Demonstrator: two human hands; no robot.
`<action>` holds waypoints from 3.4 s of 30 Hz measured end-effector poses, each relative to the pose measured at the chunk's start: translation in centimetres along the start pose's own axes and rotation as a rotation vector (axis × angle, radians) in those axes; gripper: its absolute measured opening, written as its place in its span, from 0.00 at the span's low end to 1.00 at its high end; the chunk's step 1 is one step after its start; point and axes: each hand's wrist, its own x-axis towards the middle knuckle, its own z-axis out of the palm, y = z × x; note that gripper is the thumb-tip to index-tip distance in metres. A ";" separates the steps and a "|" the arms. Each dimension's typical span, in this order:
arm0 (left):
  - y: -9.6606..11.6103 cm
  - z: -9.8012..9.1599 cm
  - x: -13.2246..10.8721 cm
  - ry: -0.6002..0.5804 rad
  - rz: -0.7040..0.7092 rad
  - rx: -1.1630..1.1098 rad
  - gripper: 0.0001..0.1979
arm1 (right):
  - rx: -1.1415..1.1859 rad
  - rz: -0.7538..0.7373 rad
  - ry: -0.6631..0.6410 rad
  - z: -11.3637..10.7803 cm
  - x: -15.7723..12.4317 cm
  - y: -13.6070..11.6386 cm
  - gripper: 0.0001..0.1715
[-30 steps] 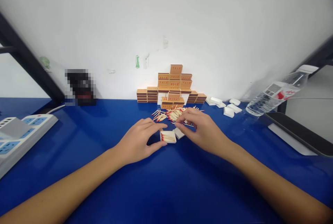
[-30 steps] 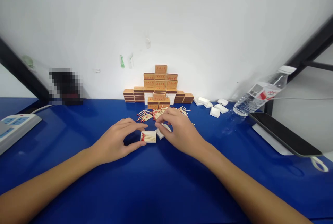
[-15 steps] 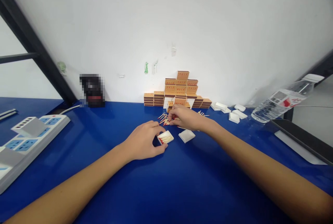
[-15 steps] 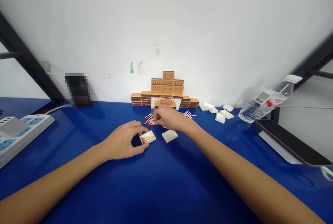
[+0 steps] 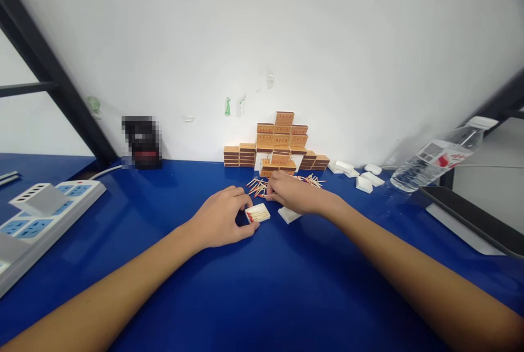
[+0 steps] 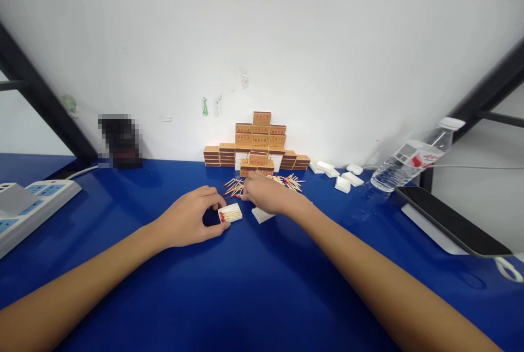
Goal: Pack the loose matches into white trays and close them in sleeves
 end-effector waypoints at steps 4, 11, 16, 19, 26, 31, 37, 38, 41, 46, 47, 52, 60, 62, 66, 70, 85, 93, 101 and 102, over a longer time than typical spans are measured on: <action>0.0 0.0 0.0 -0.006 0.007 0.002 0.13 | -0.102 -0.052 0.051 0.5 -0.5 -0.1 0.13; 0.3 0.2 -0.1 0.019 0.058 -0.016 0.12 | -0.157 -0.105 0.171 -0.1 -3.1 -0.3 0.11; 0.8 0.5 -0.2 0.020 0.112 -0.047 0.12 | -0.252 -0.186 0.234 -0.6 -5.0 -2.9 0.12; 1.0 0.7 -0.3 0.021 0.136 -0.042 0.12 | -0.397 -0.224 0.202 -0.1 -4.8 -4.4 0.10; 0.8 0.9 -0.3 0.009 0.161 -0.056 0.13 | -0.336 -0.307 0.274 1.1 -4.4 -4.4 0.11; 0.7 0.9 -0.2 0.009 0.172 -0.074 0.12 | -0.273 -0.312 0.284 1.2 -4.8 -4.3 0.10; 0.7 0.8 -0.2 0.003 0.175 -0.067 0.12 | -0.054 -0.251 0.246 0.6 -5.0 -4.4 0.13; 0.7 0.8 -0.2 0.002 0.173 -0.073 0.12 | -0.008 -0.242 0.235 0.5 -5.0 -4.3 0.13; 0.7 0.8 -0.2 -0.001 0.164 -0.077 0.12 | 0.103 -0.230 0.207 0.5 -5.0 -3.9 0.11; 0.7 0.8 -0.2 0.008 0.176 -0.074 0.12 | 0.218 -0.215 0.238 1.1 -4.8 -4.2 0.08; 0.7 0.8 -0.2 0.008 0.177 -0.072 0.12 | 0.234 -0.211 0.245 1.2 -4.9 -4.3 0.07; 0.8 0.7 -0.1 0.007 0.167 -0.069 0.12 | 0.149 -0.192 0.285 0.7 -4.9 -3.6 0.07; 1.4 0.5 -0.3 0.093 0.210 -0.079 0.13 | 0.026 -0.026 0.344 1.4 -3.9 -0.7 0.09; 1.4 0.5 -0.2 0.061 0.195 -0.062 0.12 | 0.011 0.009 0.334 1.7 -3.6 -0.7 0.08; 1.0 0.5 0.0 0.080 0.166 -0.040 0.12 | 0.013 0.084 0.307 1.4 -2.7 -1.3 0.06; 0.8 0.6 0.0 0.094 0.140 -0.043 0.11 | 0.072 0.160 0.231 0.7 -1.8 -1.6 0.05; -0.4 0.4 0.2 0.059 0.051 0.056 0.12 | -0.028 0.158 -0.071 -1.0 -3.9 -1.7 0.12; -0.3 0.5 0.2 0.057 0.058 0.043 0.13 | -0.052 0.177 -0.076 -0.9 -3.6 -2.0 0.10; -0.1 0.4 0.2 0.037 0.057 0.013 0.13 | 0.031 0.021 0.001 -0.2 -4.8 -0.7 0.13; -0.2 0.4 0.2 0.041 0.052 0.012 0.13 | 0.038 0.007 0.018 -0.1 -4.8 -0.4 0.13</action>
